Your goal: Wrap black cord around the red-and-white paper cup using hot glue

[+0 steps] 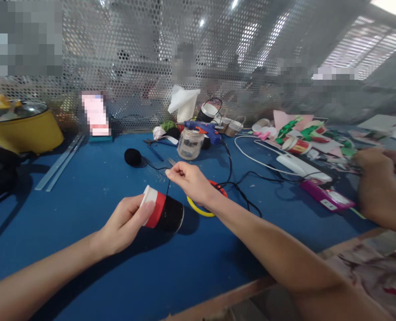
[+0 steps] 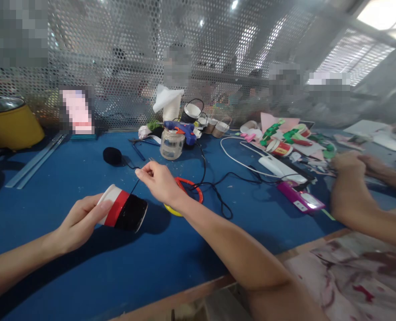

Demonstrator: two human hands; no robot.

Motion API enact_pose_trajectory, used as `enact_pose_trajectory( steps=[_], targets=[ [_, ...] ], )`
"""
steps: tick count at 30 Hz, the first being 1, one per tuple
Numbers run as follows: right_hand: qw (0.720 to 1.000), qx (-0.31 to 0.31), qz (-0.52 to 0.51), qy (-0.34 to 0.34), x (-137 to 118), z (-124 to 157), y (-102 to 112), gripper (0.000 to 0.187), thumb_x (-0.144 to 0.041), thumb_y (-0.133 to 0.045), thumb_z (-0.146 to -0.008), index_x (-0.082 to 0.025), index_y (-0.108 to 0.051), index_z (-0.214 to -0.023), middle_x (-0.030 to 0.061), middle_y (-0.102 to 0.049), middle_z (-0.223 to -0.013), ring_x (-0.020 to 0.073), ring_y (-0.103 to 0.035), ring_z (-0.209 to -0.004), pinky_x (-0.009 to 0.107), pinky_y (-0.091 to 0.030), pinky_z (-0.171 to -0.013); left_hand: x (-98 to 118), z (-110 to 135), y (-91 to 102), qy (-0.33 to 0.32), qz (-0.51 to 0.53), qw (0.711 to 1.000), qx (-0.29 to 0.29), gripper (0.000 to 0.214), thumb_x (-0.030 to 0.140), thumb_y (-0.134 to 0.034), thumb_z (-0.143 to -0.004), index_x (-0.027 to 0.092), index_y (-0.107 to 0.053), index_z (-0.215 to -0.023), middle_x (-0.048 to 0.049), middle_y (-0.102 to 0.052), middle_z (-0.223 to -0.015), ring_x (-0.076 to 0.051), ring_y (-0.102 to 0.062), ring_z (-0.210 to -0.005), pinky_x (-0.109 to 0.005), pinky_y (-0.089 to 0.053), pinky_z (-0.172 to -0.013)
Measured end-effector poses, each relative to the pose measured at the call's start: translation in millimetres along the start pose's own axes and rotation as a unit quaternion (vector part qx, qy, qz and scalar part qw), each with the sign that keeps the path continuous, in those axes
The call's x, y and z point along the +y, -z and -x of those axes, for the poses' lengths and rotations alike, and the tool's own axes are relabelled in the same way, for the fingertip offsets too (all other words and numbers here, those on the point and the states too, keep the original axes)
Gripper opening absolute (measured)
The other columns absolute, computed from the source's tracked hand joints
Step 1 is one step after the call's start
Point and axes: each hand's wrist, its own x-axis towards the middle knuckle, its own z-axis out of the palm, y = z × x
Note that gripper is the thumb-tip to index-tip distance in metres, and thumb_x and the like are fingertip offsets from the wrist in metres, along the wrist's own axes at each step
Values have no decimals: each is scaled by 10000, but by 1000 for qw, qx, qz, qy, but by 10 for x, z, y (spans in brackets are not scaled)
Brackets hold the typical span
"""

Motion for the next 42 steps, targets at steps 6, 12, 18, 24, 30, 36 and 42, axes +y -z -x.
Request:
enact_pose_trajectory(
  steps=[6, 12, 18, 24, 30, 36, 42],
  targets=[
    [999, -40, 14, -22, 14, 13, -70, 226, -347, -449, -727, -150, -441, -617, -39, -409, -539, 71, -358, -500, 203, -290, -473, 4, 6, 1, -4, -7, 1000, 4, 293, 280, -303, -802, 144, -426, -574, 35, -375, -525, -64, -302, -482, -182, -274, -446],
    [995, -85, 14, -53, -10, 38, -115, 222, -345, -464, -716, -150, -447, -612, -51, -384, -508, 58, -328, -452, 189, -240, -422, 11, 7, -1, -13, -15, 1000, -1, 291, 266, -298, -810, 147, -415, -572, 37, -379, -534, -59, -306, -490, -174, -275, -456],
    [983, -152, -18, -99, -31, 46, -142, 200, -330, -472, -706, -142, -477, -641, -45, -396, -527, 53, -328, -457, 178, -246, -414, 14, 17, -5, 1, 12, 1000, 5, 293, 281, -309, -805, 148, -440, -579, 37, -380, -526, -61, -301, -483, -177, -279, -456],
    [974, -179, -64, -119, 49, 25, -169, 226, -367, -485, -687, -144, -486, -645, -40, -408, -522, 52, -338, -439, 179, -264, -403, 8, 12, -25, 62, 103, 992, 46, 266, 322, -370, -776, 148, -504, -625, 24, -433, -555, -67, -326, -488, -176, -283, -446],
    [966, -168, -120, -153, 134, -4, -176, 209, -338, -498, -691, -151, -465, -602, -60, -376, -462, 32, -296, -365, 166, -231, -354, 48, -75, -39, 144, 247, 952, 109, 250, 361, -436, -730, 150, -521, -627, 29, -467, -529, -70, -373, -458, -180, -312, -442],
    [975, -62, -166, -133, 134, -31, -57, 397, -494, -335, -757, -133, -499, -748, 8, -470, -605, 72, -448, -482, 202, -370, -429, 67, -224, 17, 176, 323, 895, 253, 214, 314, -467, -714, 151, -475, -576, 49, -408, -482, -55, -351, -433, -165, -297, -411],
    [980, -137, -124, -72, -27, 120, -28, 422, -513, -357, -742, -144, -475, -910, 61, -539, -794, 124, -522, -692, 265, -442, -602, -59, -197, 15, 162, 253, 926, 228, 259, 379, -436, -727, 138, -483, -643, 37, -434, -518, -59, -360, -444, -182, -283, -417]
  ],
)
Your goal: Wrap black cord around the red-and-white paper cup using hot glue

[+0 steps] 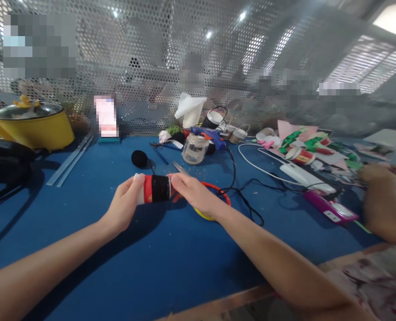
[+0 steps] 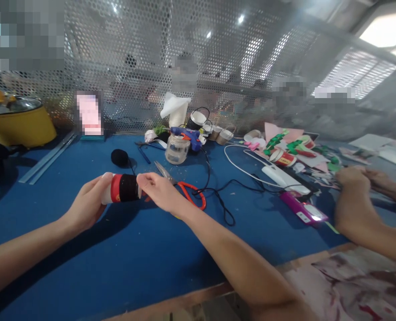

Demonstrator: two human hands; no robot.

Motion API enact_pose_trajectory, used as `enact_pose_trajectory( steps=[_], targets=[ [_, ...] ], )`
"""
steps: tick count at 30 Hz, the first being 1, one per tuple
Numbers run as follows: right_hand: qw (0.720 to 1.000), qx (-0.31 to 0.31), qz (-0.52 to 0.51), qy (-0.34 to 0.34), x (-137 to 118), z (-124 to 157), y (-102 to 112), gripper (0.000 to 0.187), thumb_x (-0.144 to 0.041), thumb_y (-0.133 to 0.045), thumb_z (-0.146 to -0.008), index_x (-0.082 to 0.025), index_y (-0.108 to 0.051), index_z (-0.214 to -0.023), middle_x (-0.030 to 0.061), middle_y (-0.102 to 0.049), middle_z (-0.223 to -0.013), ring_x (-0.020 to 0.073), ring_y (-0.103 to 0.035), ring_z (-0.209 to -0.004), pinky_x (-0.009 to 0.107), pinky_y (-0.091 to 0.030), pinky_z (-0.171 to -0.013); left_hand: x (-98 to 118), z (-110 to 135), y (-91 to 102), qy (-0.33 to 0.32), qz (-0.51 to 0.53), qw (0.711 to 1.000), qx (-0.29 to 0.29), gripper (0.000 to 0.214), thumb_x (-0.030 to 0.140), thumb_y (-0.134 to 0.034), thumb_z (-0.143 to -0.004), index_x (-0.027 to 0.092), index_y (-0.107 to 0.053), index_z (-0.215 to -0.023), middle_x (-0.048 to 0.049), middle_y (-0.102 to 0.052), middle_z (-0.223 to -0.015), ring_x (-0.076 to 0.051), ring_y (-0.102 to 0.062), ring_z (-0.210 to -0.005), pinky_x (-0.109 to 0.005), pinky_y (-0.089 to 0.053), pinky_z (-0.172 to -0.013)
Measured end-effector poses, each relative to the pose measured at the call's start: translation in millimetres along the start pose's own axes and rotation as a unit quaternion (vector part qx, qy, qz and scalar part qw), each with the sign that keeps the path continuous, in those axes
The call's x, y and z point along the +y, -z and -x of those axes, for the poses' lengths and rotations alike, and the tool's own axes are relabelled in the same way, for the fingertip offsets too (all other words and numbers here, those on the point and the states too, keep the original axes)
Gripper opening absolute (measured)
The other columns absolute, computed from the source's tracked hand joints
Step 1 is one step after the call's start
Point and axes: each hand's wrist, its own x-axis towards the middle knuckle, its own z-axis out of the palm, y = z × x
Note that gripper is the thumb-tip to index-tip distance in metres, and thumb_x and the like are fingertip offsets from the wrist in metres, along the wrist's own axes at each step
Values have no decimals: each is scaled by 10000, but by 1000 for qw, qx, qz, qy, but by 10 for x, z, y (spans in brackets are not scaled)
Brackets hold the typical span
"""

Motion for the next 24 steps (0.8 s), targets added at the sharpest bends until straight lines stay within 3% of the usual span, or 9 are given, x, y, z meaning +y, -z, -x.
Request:
enact_pose_trajectory(
  steps=[5, 11, 16, 24],
  targets=[
    [996, -53, 75, 0, 9, 57, -30, 399, -499, -438, -705, -141, -470, -877, 44, -539, -761, 119, -528, -630, 272, -445, -573, -31, 32, 23, -34, -104, 994, -29, 309, 415, -419, -730, 129, -498, -648, 38, -431, -523, -57, -353, -459, -188, -274, -440],
    [988, -4, 129, 87, 66, 37, -48, 465, -411, -557, -652, -161, -401, -1011, 59, -533, -912, 140, -527, -789, 291, -434, -689, 9, -36, 32, 29, 5, 999, -41, 310, 420, -458, -698, 124, -502, -619, 34, -449, -493, -65, -375, -435, -196, -282, -423],
    [927, 66, 303, 212, 55, 61, -88, 521, -340, -627, -598, -179, -389, -1034, 75, -470, -1010, 187, -454, -940, 342, -393, -794, 69, -78, 18, 100, 82, 991, -41, 301, 409, -505, -659, 122, -491, -569, 22, -473, -472, -73, -421, -420, -196, -315, -421],
    [883, 45, 391, 256, 55, 93, -156, 481, -333, -599, -632, -147, -354, -1002, 126, -451, -1005, 232, -418, -988, 394, -367, -837, 83, -54, 39, 126, 13, 990, -57, 277, 384, -583, -598, 119, -511, -563, 29, -468, -447, -64, -405, -384, -189, -264, -382]
  ],
)
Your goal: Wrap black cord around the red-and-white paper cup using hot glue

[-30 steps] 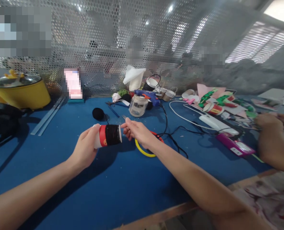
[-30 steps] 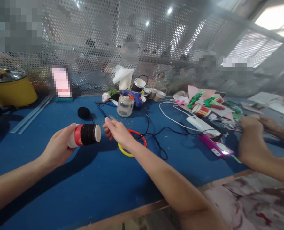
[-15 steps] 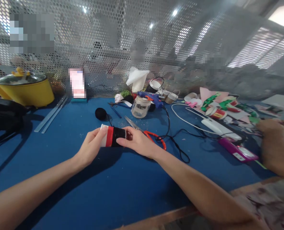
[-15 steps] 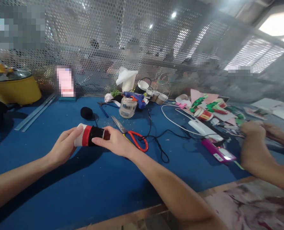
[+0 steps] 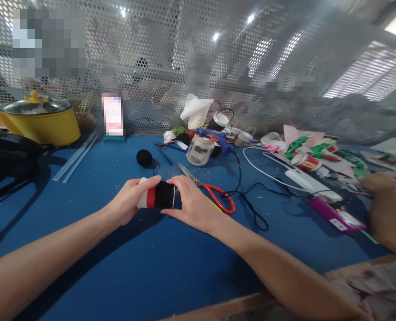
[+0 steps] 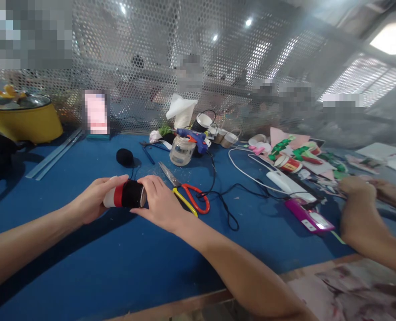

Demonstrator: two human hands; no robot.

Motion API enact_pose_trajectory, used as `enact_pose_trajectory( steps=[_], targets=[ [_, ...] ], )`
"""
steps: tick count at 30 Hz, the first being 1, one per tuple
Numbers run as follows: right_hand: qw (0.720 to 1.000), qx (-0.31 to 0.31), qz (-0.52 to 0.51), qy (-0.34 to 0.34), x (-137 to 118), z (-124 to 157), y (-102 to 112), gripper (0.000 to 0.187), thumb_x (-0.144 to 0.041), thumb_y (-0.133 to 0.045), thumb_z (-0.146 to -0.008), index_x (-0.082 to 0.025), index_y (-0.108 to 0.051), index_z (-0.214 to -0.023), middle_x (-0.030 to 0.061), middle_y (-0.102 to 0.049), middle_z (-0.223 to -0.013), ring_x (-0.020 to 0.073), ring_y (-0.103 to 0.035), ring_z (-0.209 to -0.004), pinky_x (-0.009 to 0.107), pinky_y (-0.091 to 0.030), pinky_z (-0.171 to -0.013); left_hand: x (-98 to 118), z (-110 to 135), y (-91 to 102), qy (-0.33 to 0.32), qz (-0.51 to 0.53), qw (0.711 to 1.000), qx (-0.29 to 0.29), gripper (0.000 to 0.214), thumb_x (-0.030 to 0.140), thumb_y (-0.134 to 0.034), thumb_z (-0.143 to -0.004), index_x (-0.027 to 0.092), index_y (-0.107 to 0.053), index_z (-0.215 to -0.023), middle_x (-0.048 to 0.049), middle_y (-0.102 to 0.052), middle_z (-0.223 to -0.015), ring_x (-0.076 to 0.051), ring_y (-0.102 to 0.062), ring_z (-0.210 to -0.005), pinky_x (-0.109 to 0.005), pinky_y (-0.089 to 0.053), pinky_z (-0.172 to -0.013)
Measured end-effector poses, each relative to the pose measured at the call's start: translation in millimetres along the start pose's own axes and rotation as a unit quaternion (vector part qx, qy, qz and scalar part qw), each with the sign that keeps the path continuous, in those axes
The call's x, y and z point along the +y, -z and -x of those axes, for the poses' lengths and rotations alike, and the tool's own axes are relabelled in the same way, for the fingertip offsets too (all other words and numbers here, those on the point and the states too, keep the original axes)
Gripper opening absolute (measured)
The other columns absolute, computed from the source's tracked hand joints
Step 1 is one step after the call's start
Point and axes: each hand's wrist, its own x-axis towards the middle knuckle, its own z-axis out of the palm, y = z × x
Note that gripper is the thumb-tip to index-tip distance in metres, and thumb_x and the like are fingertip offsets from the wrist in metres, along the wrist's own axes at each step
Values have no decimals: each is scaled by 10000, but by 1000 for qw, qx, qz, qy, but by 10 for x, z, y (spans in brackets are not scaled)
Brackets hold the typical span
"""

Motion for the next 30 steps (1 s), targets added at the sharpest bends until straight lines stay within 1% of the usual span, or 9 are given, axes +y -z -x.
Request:
enact_pose_trajectory(
  steps=[8, 13, 15, 18, 20, 23, 24, 26, 30],
  targets=[
    [1000, 8, 20, 16, 20, 2, -22, 471, -333, -580, -651, -151, -345, -1016, 134, -446, -1016, 240, -404, -1007, 411, -358, -843, -20, -20, -3, -8, -23, 999, 30, 212, 322, -553, -612, 116, -528, -574, 39, -448, -457, -57, -382, -397, -181, -253, -389],
    [1000, 17, -16, 10, 25, 2, -1, 570, -441, -588, -608, -135, -369, -1035, 136, -455, -1017, 227, -427, -976, 374, -374, -824, -14, -2, -13, -32, -78, 996, 40, 229, 326, -469, -662, 119, -552, -609, 42, -441, -470, -60, -355, -410, -184, -239, -397],
    [997, 59, -37, -13, 30, -13, 98, 492, -452, -555, -636, -159, -407, -1003, 107, -488, -968, 195, -482, -876, 334, -415, -746, -24, -9, 3, -49, -110, 992, 40, 246, 337, -446, -675, 122, -548, -613, 38, -452, -481, -68, -364, -426, -190, -247, -417],
    [977, 180, -20, -110, 119, -68, 397, 230, -396, -461, -732, -178, -489, -797, 40, -543, -728, 131, -511, -635, 268, -428, -598, -48, -26, 39, -81, -164, 982, 36, 262, 364, -436, -680, 128, -539, -628, 36, -456, -487, -87, -381, -453, -203, -260, -450],
    [948, 263, 13, -178, 277, -124, 653, 228, -390, -428, -751, -178, -487, -693, 12, -526, -598, 116, -493, -542, 255, -414, -546, -63, -32, 58, -89, -204, 974, 33, 272, 369, -430, -683, 132, -516, -583, 43, -422, -459, -88, -357, -438, -208, -242, -443],
    [911, 339, 21, -235, 639, -217, 976, 239, -407, -449, -727, -175, -483, -681, 22, -533, -603, 132, -510, -552, 265, -405, -534, -76, -31, 72, -115, -244, 963, 26, 278, 357, -422, -692, 143, -469, -521, 52, -368, -438, -84, -319, -432, -210, -221, -439],
    [902, 331, -7, -276, 765, -246, 1043, 246, -415, -472, -710, -174, -480, -661, 23, -530, -588, 137, -516, -552, 268, -408, -532, -77, -29, 73, -123, -251, 960, 25, 280, 351, -419, -694, 146, -453, -506, 53, -354, -436, -84, -308, -433, -211, -216, -438],
    [886, 217, -141, -384, 972, -302, 1105, 305, -451, -471, -698, -171, -464, -578, 19, -511, -511, 137, -525, -527, 274, -422, -526, -78, -27, 73, -132, -261, 956, 25, 280, 340, -411, -700, 151, -431, -494, 50, -338, -440, -85, -296, -441, -213, -210, -441],
    [858, 92, -248, -441, 1136, -411, 1041, 389, -487, -449, -702, -143, -475, -520, 57, -539, -474, 131, -529, -451, 305, -458, -480, -82, -24, 70, -132, -279, 951, 13, 281, 347, -383, -712, 155, -411, -509, 45, -322, -464, -90, -286, -458, -217, -209, -452]
  ],
)
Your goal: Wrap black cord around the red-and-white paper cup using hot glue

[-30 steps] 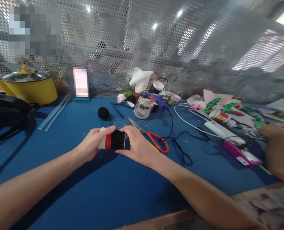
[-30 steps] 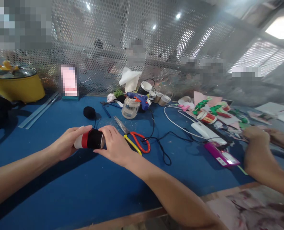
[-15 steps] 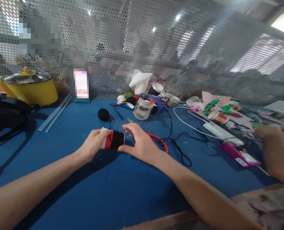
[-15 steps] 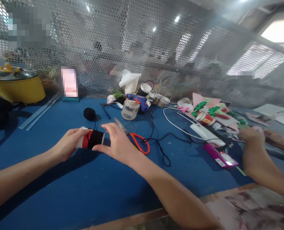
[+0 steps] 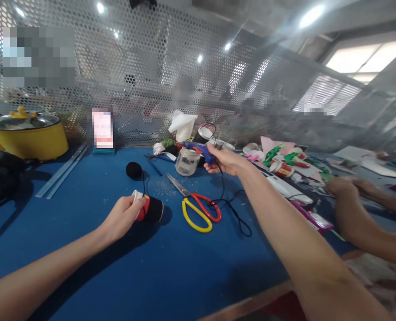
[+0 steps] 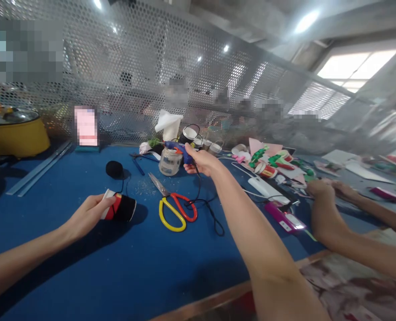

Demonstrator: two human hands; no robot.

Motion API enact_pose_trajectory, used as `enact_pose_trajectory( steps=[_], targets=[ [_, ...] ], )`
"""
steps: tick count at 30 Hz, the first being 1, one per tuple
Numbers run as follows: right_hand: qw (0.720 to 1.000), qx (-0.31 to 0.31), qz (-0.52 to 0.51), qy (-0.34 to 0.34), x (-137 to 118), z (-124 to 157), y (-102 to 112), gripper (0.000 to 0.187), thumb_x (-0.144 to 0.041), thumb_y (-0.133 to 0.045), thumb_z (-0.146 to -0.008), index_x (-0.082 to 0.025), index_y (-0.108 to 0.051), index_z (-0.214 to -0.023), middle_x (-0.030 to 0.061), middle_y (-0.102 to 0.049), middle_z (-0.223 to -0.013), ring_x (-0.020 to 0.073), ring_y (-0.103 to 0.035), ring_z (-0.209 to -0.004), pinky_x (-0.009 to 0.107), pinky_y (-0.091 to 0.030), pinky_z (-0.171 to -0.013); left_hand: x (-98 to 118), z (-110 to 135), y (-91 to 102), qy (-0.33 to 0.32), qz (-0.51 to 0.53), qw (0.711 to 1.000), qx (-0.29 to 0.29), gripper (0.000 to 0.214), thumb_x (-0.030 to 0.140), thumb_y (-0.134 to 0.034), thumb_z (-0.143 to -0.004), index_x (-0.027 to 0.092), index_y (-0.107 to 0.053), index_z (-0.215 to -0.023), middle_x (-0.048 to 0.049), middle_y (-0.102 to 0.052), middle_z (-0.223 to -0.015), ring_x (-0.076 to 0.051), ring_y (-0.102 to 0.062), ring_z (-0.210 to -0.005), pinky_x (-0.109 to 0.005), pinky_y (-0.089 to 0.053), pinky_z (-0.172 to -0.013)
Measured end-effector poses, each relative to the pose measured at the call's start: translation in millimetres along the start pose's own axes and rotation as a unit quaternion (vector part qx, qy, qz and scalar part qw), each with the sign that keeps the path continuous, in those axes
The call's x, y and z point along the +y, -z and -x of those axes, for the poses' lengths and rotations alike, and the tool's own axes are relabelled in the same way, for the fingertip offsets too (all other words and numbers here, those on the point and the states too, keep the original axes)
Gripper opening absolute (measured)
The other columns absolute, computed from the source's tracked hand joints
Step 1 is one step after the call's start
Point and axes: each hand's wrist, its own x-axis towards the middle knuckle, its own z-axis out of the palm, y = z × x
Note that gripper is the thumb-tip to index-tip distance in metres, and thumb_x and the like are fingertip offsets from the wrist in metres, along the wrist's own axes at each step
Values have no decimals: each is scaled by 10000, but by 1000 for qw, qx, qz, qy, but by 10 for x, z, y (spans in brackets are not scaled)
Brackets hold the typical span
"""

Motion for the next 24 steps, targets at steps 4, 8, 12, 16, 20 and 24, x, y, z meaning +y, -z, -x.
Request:
enact_pose_trajectory(
  steps=[4, 8, 12, 16, 20, 24],
  targets=[
    [999, -38, -31, -20, -14, -52, -130, 299, -375, -498, -719, -128, -479, -552, 59, -560, -499, 98, -518, -419, 264, -463, -441, 7, 16, -2, -3, -28, 1000, -10, 286, 360, -354, -721, 160, -387, -519, 47, -287, -485, -89, -260, -465, -220, -194, -457],
    [997, 21, -60, 37, -10, 5, -223, 179, -248, -479, -741, -137, -457, -602, -14, -500, -471, 45, -441, -365, 175, -401, -380, 21, 21, -4, -2, -27, 1000, -15, 297, 367, -335, -725, 165, -362, -508, 46, -275, -489, -89, -256, -466, -222, -196, -458],
    [981, 89, -88, 148, -47, 301, -266, 103, -252, -498, -714, -156, -461, -721, -15, -540, -612, 54, -496, -492, 163, -408, -455, 16, 6, -8, -3, -12, 1000, -14, 306, 370, -330, -723, 171, -336, -491, 47, -275, -477, -88, -260, -460, -220, -202, -451],
    [971, -34, -119, 203, -86, 743, -301, 161, -217, -540, -672, -120, -525, -800, 39, -581, -737, 97, -540, -594, 214, -441, -546, -7, -6, -6, 7, -23, 1000, -7, 300, 366, -330, -722, 174, -322, -492, 48, -270, -474, -84, -248, -454, -219, -194, -439],
    [974, -144, -116, 134, -11, 1034, -411, 176, -241, -509, -709, -125, -547, -836, -21, -522, -536, 61, -470, -457, 177, -395, -449, -14, -19, 5, 12, -30, 999, -8, 278, 343, -336, -715, 170, -336, -499, 49, -274, -475, -83, -256, -456, -219, -200, -440],
    [980, -153, -13, 129, 115, 1165, -558, 232, -339, -489, -721, -119, -560, -696, -40, -443, -414, 64, -429, -388, 185, -369, -404, 1, -50, 22, 34, -5, 999, 1, 279, 342, -340, -705, 164, -351, -492, 49, -300, -462, -79, -265, -449, -216, -203, -435]
  ],
)
